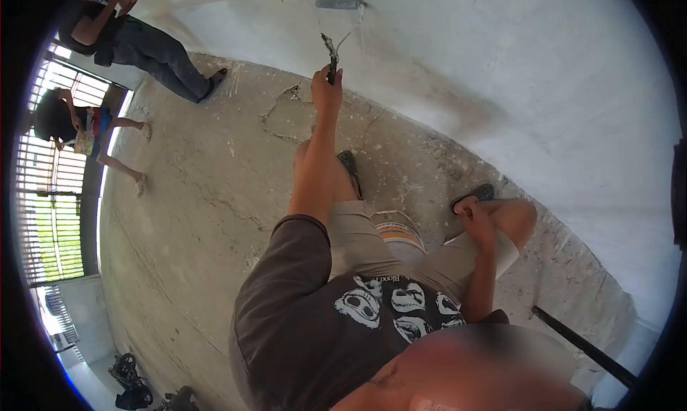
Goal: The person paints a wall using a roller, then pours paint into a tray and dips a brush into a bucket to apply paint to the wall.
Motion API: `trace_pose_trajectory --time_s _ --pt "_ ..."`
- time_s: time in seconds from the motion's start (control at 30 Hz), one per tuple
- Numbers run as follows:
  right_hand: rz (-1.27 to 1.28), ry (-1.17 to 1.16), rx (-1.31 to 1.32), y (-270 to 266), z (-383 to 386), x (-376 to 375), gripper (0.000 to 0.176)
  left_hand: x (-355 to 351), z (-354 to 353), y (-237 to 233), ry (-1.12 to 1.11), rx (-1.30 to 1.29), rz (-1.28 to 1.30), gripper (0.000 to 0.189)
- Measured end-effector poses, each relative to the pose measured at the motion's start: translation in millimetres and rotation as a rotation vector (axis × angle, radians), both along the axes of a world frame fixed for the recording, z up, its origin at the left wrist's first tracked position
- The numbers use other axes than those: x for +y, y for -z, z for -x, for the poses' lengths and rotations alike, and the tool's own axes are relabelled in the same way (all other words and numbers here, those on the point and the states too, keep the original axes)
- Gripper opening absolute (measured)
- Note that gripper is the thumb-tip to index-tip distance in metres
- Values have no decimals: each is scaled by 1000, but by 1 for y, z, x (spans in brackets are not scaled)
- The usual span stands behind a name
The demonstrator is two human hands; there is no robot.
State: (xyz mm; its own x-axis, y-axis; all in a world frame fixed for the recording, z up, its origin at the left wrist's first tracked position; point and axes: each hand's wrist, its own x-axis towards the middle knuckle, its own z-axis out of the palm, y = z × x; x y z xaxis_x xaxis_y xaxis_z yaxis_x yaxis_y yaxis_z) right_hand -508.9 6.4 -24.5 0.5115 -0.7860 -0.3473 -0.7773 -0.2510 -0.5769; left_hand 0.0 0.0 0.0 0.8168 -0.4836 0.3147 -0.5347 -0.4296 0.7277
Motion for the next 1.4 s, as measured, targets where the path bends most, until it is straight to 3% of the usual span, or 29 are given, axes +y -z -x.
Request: trace_pose_trajectory --time_s 0.07,0.2,0.3,0.4,0.57,0.87,1.4 --pt "18 -38 -45 -5 -1 3 28 0 -2 4 26 -62 119 32" --pt "17 -18 -67 -2 3 2 26 -5 -4 15 46 -23 116 31" --pt "36 14 -42 -3 -10 -6 25 -16 -16 9 100 162 119 31" --pt "28 3 -76 -2 -12 -4 26 -15 -12 5 84 125 171 32" --pt "21 1 15 -10 -10 0 27 -15 4 3 -10 -257 229 35" --pt "-8 5 -3 -16 -12 3 29 -17 23 9 -13 -139 10 36" --pt "-17 19 -59 -17 -11 8 30 -19 30 12 -32 -157 87 31"
